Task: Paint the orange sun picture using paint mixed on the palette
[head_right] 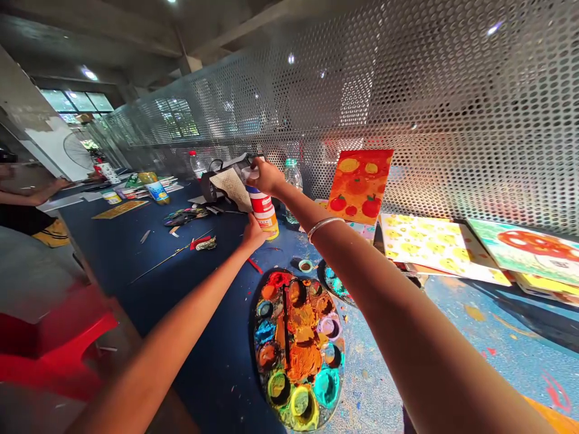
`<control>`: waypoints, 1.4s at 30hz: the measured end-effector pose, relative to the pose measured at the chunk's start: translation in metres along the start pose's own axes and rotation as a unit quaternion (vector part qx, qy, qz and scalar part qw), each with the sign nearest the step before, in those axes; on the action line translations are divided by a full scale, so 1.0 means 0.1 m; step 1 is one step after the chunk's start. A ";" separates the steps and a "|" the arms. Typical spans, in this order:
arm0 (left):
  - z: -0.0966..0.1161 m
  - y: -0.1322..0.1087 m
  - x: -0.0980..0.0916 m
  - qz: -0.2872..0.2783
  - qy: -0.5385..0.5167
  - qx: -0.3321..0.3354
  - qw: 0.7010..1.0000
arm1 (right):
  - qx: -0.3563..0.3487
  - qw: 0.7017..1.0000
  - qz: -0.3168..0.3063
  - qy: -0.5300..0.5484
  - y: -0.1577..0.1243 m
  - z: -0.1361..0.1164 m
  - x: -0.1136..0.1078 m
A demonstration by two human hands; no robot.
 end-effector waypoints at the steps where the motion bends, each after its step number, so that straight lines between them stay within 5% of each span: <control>1: 0.00 0.01 0.00 0.000 -0.004 -0.004 1.000 | -0.005 1.000 -0.004 0.002 -0.01 0.03 -0.03; 20: -0.07 0.14 0.06 -0.001 -0.033 -0.023 0.999 | -0.030 0.998 0.000 0.046 -0.03 0.18 0.06; 25: -0.08 0.27 0.09 0.009 -0.027 -0.006 1.000 | -0.064 0.991 0.082 0.081 -0.14 0.15 -0.37; 29: -0.05 0.45 0.14 0.021 -0.024 0.000 0.999 | -0.114 0.985 0.074 0.107 -0.61 0.05 -1.00; 34: 0.02 0.70 0.19 0.036 -0.018 -0.003 0.999 | -0.106 0.988 0.065 0.096 -1.62 -0.13 -1.69; 42: 0.10 0.93 0.28 0.061 -0.014 -0.006 0.998 | 0.018 0.991 0.131 -0.032 -2.96 -0.12 -2.29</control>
Point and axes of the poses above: each hand's wrist, its own y-axis towards the middle knuckle, its own x-axis out of the palm, z = x × y, the point moved 7 cm from there along y, towards the middle knuckle, and after that the axes turned 3 degrees about y, right-handed, at the moved point
